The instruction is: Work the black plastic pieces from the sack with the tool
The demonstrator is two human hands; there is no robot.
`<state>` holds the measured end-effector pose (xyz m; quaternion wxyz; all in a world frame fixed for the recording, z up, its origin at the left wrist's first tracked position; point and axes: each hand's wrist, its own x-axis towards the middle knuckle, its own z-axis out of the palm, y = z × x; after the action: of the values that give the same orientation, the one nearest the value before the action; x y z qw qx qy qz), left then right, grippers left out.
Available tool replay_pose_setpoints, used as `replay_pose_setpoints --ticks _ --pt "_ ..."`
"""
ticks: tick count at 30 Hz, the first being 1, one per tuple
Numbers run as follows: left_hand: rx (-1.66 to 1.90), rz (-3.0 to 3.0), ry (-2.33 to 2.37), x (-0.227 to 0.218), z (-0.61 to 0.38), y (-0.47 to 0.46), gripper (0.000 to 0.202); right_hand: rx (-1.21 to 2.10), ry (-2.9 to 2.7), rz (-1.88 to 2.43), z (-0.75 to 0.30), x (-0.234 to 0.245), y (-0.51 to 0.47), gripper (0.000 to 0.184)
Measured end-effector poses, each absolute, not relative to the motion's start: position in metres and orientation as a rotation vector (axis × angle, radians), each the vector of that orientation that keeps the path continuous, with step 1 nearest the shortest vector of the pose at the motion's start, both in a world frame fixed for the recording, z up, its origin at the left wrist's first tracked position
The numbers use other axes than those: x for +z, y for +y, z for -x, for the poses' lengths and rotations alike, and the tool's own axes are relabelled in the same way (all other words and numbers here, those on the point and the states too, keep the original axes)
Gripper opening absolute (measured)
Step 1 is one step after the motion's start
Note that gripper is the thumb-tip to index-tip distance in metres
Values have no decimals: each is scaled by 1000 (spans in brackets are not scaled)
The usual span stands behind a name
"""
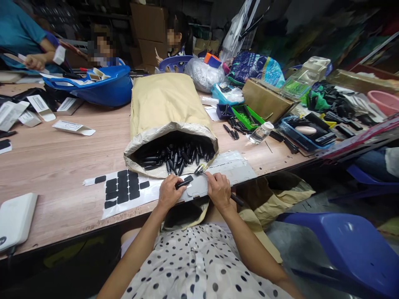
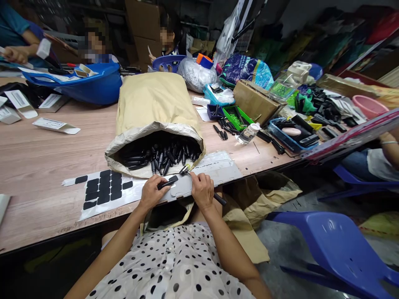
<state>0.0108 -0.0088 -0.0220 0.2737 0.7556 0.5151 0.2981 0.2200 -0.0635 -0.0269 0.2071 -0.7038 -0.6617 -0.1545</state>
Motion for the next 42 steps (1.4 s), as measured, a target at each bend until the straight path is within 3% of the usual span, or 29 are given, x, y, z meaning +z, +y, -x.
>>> replay_pose_setpoints --ticks 3,9,18,23,25,28,31,38,42 --pt "775 -2097 1321 -15 -7 -14 4 -483 -1814 1965 -215 -31 -62 33" --pt "488 -2031 1047 -1 1 -71 24 -491 -1854 1978 -212 -30 -61 35" --pt "-227 -1633 1514 -49 -7 -79 30 -486 -1853 2017 -210 -35 -58 34" --pt "19 -1742 1175 -20 -5 -76 20 -449 -1848 2007 -210 -34 -58 34" --pt "225 -1744 1117 -1 -6 -68 26 -444 -1840 2005 -209 -34 -58 34" --pt "603 -1725 1368 19 -6 -38 34 -434 -1833 2005 -209 -34 -57 34" --pt "861 -1738 1768 20 -3 -1 23 -434 -1831 2003 -209 -34 -56 34" --pt "635 -1798 2043 4 1 31 15 -477 -1840 1983 -209 -33 -56 33" --pt "731 -1821 2046 2 7 19 14 -487 -1830 1982 -208 -33 -55 32"
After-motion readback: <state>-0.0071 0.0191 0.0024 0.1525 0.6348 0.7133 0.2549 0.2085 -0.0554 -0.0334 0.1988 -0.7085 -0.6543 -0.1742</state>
